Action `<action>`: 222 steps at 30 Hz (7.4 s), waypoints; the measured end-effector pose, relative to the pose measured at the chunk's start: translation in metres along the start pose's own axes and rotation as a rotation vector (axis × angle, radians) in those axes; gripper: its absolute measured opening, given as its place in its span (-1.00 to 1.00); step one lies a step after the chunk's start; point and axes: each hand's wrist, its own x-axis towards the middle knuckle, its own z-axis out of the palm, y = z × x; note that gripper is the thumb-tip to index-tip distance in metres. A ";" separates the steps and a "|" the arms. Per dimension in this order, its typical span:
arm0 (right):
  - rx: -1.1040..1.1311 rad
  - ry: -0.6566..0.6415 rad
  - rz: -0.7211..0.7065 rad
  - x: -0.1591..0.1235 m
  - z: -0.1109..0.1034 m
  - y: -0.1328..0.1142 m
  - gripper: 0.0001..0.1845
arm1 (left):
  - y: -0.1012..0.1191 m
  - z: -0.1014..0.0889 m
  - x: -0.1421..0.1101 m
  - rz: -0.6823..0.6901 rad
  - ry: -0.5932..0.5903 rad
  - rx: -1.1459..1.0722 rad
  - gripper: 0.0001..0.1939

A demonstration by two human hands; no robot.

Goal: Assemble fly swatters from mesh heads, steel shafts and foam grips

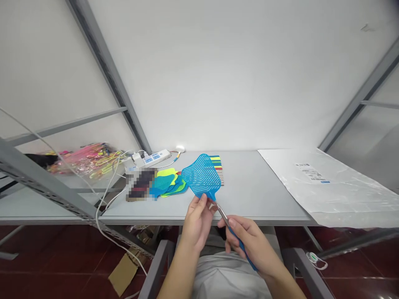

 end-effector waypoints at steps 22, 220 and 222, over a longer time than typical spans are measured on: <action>-0.263 0.131 -0.001 0.008 -0.001 0.010 -0.52 | -0.006 -0.003 0.006 -0.046 0.101 0.118 -0.71; -1.230 -0.014 -0.292 0.064 -0.128 -0.020 -0.76 | 0.046 -0.092 0.074 0.767 -0.161 1.617 -0.81; -1.229 -0.014 -0.292 0.064 -0.127 -0.020 -0.76 | 0.046 -0.092 0.074 0.773 -0.154 1.612 -0.82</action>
